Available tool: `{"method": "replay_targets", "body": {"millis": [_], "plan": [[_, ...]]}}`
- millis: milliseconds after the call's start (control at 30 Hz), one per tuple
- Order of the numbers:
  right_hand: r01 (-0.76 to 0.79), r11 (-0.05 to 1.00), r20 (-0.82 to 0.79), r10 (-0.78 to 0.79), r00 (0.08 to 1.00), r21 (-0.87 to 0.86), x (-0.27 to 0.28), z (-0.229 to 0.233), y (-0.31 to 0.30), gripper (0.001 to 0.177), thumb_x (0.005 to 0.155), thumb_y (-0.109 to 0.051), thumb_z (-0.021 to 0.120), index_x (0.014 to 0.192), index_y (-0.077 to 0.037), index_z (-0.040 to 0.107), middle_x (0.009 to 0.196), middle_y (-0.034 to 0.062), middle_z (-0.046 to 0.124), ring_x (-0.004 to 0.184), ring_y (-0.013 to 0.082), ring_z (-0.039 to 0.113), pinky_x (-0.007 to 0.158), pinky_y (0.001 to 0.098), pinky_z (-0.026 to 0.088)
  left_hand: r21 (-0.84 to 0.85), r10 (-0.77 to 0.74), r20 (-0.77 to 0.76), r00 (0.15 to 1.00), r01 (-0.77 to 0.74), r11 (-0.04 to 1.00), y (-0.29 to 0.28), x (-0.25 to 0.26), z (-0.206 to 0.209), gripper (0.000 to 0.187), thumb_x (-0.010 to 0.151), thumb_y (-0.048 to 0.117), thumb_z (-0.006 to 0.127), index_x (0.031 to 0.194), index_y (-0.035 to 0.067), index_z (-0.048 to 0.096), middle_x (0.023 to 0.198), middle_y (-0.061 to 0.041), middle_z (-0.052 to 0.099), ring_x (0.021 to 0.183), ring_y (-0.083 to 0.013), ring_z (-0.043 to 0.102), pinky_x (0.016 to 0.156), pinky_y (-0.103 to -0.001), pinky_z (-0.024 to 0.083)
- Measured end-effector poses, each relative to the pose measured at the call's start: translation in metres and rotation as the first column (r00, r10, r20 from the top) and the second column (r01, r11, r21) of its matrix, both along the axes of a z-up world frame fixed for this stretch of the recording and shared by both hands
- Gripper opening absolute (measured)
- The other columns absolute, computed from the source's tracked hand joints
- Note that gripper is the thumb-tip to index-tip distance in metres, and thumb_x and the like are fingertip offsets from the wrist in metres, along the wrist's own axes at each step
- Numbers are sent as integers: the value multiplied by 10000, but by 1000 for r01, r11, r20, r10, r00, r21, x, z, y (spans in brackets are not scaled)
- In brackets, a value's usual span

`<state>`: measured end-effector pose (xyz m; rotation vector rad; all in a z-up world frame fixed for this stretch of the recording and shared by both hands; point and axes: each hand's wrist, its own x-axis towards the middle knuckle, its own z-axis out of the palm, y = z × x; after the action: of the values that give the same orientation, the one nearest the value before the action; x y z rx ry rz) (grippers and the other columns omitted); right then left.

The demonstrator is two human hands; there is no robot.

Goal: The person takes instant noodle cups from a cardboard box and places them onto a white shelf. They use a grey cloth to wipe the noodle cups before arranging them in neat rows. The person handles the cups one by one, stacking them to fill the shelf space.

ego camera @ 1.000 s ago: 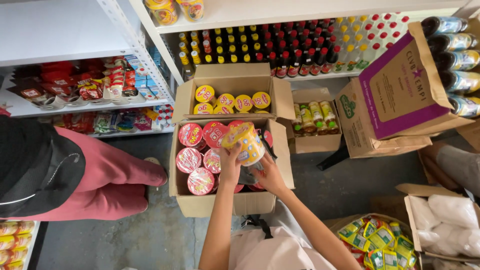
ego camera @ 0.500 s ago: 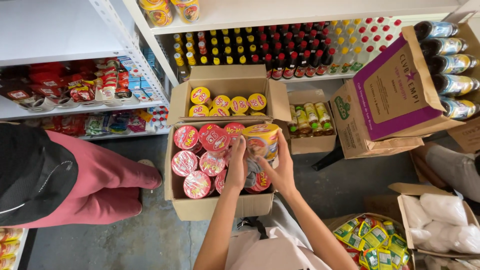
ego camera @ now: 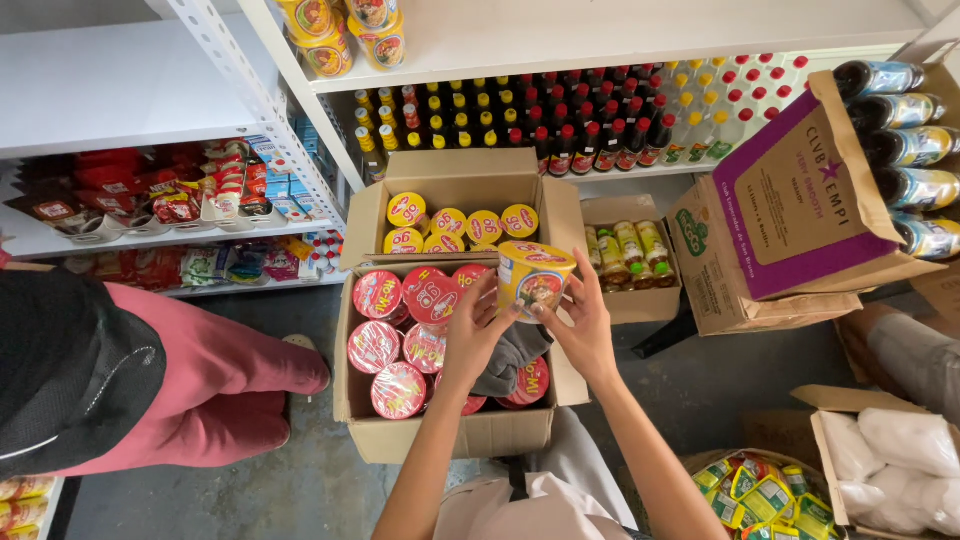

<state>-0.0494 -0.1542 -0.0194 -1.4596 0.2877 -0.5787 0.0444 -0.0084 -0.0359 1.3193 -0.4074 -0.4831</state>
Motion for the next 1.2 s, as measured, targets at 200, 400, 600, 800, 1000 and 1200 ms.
{"method": "replay_targets", "body": {"millis": [200, 400, 600, 800, 1000, 1200], "plan": [[-46, 998, -95, 41, 995, -48, 31, 19, -43, 824, 824, 62, 779, 1526, -81, 373, 1324, 128, 657, 1157, 157, 658, 944, 316, 599, -61, -32, 26, 999, 33, 998, -23, 31, -2, 616, 940, 119, 722, 1477, -47, 472, 1346, -135, 633, 1217, -166, 632, 1029, -317, 537], [-106, 965, -127, 77, 989, -242, 102, 48, -119, 786, 801, -39, 854, 1467, -82, 440, 1296, 124, 690, 1133, 148, 685, 930, 298, 613, -67, -36, 44, 998, 39, 997, -84, 97, 7, 595, 982, 122, 692, 1486, -71, 442, 1345, -118, 628, 1198, -151, 626, 1040, -294, 518], [-107, 810, -198, -12, 980, -576, 213, 42, -215, 750, 759, -200, 932, 1372, -76, 518, 1125, 99, 771, 925, 142, 743, 771, 286, 599, -55, 4, 106, 994, 2, 998, -170, 200, -24, 561, 1006, 142, 656, 1475, -84, 449, 1300, -129, 653, 1174, -156, 654, 1021, -302, 539], [-131, 736, -122, 65, 990, -664, 321, 31, -297, 709, 805, -176, 902, 1368, -72, 483, 1086, 93, 783, 910, 137, 774, 757, 263, 635, 5, 97, 297, 950, -103, 995, -249, 297, -25, 568, 1022, 189, 664, 1501, -38, 458, 1358, -126, 639, 1249, -165, 630, 1097, -326, 502], [-29, 526, 90, 199, 976, -850, 436, 28, -362, 744, 892, -125, 921, 1428, -52, 410, 1163, 133, 765, 1049, 182, 764, 838, 291, 649, -73, 231, 436, 870, -222, 972, -310, 405, -31, 603, 1039, 209, 671, 1526, -32, 408, 1484, -147, 548, 1316, -214, 607, 1127, -355, 500], [-55, 539, 137, 309, 941, -841, 564, 40, -385, 723, 925, -126, 935, 1409, -43, 405, 1223, 157, 762, 1149, 229, 778, 905, 346, 626, -332, 342, 472, 813, -196, 923, -341, 518, -26, 546, 1118, 188, 619, 1549, -41, 372, 1536, -154, 517, 1418, -235, 579, 1208, -364, 502]]}}
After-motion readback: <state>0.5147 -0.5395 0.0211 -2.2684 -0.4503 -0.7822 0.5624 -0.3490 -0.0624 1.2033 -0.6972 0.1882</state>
